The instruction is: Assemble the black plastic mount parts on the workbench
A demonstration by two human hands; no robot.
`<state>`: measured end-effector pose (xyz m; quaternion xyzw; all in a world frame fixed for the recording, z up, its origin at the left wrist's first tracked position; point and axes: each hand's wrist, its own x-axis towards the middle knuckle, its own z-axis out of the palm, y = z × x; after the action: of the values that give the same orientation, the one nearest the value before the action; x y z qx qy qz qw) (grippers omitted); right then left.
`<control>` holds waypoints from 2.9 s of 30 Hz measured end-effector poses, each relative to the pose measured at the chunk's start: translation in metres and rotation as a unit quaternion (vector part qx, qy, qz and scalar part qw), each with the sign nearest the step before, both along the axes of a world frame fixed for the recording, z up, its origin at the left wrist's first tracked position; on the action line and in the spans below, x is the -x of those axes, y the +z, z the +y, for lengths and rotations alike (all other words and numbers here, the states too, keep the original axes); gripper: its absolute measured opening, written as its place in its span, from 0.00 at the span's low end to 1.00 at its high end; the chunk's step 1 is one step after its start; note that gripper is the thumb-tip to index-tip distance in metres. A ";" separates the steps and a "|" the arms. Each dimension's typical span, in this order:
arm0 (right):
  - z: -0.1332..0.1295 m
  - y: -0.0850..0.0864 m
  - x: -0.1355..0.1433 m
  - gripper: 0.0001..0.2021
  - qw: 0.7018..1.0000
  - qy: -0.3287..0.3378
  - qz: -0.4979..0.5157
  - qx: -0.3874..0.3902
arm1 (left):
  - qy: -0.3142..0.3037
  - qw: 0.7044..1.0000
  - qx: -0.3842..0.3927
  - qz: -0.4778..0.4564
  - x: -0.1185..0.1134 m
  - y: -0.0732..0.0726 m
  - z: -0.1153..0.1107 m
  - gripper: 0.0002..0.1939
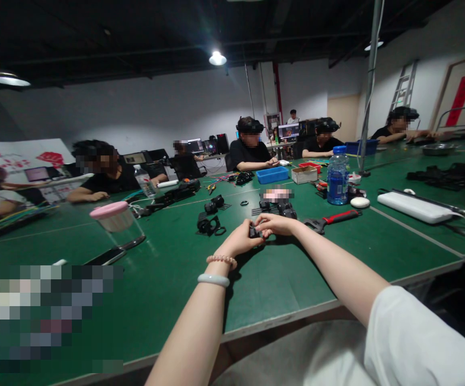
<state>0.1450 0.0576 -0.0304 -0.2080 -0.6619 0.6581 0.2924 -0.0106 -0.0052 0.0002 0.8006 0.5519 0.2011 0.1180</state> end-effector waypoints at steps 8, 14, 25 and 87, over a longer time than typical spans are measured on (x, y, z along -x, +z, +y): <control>-0.003 0.002 -0.001 0.18 0.998 0.010 -0.023 -0.053 | -0.004 1.000 -0.010 0.017 0.001 -0.002 0.003 0.24; -0.004 0.002 -0.001 0.17 0.998 0.002 -0.026 -0.060 | 0.002 1.000 0.000 0.019 -0.001 -0.001 0.002 0.24; 0.003 -0.003 0.001 0.14 1.000 0.006 -0.009 -0.021 | -0.005 1.000 -0.001 0.006 0.000 -0.001 0.004 0.25; -0.006 0.002 -0.004 0.17 0.996 0.009 -0.031 -0.082 | 0.000 1.000 0.009 0.011 -0.003 0.002 -0.001 0.26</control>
<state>0.1485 0.0511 -0.0280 -0.1976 -0.7241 0.5977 0.2817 -0.0074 -0.0061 0.0027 0.8019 0.5546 0.1875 0.1194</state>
